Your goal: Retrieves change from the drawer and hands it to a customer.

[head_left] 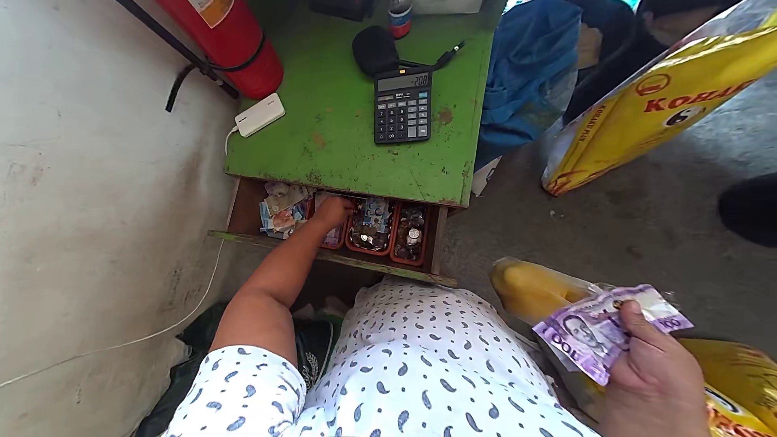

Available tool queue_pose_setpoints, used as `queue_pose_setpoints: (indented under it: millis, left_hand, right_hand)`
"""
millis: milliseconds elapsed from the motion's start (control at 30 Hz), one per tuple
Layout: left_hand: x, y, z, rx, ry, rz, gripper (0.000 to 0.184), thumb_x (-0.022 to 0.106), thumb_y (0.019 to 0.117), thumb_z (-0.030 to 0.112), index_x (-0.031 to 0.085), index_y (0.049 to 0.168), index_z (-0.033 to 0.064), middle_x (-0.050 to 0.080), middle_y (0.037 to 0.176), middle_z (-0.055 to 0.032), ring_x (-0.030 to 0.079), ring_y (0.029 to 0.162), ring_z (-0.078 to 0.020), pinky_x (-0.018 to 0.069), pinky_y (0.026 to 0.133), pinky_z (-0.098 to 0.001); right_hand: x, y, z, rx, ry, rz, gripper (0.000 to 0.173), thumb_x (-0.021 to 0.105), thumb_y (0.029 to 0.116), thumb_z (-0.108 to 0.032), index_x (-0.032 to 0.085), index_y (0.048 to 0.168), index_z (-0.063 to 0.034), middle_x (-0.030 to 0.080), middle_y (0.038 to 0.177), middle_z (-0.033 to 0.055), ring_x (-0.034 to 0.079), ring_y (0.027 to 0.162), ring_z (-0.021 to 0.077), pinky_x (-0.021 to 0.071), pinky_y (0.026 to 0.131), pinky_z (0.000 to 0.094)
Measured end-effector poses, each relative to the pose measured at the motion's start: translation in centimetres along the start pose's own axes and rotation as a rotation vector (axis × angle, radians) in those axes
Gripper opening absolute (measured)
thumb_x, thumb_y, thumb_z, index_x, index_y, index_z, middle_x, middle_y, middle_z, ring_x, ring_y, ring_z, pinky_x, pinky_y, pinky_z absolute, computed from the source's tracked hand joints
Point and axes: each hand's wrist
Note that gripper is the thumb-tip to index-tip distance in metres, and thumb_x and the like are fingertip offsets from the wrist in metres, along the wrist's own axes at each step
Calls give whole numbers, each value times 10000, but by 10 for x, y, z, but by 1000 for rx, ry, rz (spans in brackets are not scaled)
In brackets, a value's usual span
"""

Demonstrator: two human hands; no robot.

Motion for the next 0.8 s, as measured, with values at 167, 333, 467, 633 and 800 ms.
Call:
queue_pose_setpoints:
  millis: [167, 333, 467, 633, 800]
  left_hand:
    - [28, 16, 15, -58, 231, -16, 326, 691, 970, 219, 698, 1272, 95, 661, 1283, -221, 627, 1213, -420, 514, 999, -618]
    - [19, 7, 26, -135, 167, -15, 236, 622, 978, 181, 721, 1120, 21, 694, 1169, -242, 652, 1138, -446, 513, 941, -660]
    - [-1, 1, 53, -25, -395, -129, 306, 654, 999, 107, 646, 1285, -2, 693, 1172, -197, 688, 1061, -296, 545, 969, -495]
    - [17, 21, 114, 1, -575, -192, 319, 586, 1029, 228, 670, 1240, 4, 684, 1165, -171, 652, 1061, -237, 508, 975, -448]
    - [45, 50, 155, 148, 80, 8, 479, 561, 1022, 338, 586, 1411, 59, 555, 1455, -235, 486, 1390, -422, 376, 1112, -678]
  right_hand:
    - [-3, -8, -3, -30, 47, 31, 227, 353, 1117, -131, 573, 1068, -109, 736, 826, -57, 729, 753, 33, 635, 719, 226]
    - [-4, -12, -2, -46, 56, 107, 235, 362, 1122, -165, 583, 1063, -111, 733, 830, -60, 725, 765, 26, 632, 730, 222]
    - [-12, -11, 5, -28, 112, 130, 217, 382, 1116, -167, 577, 1068, -87, 731, 825, -26, 730, 761, 61, 642, 726, 267]
    - [-9, -13, 10, 11, 140, 163, 210, 384, 1118, -178, 565, 1075, -81, 723, 821, -10, 731, 744, 78, 646, 703, 281]
    - [-5, -23, 10, 17, 167, 164, 223, 386, 1116, -176, 584, 1069, -83, 734, 837, -3, 735, 754, 84, 646, 710, 279]
Point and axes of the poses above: each hand's wrist, its own y-axis towards the middle knuckle, its own x-axis out of the palm, z = x × y
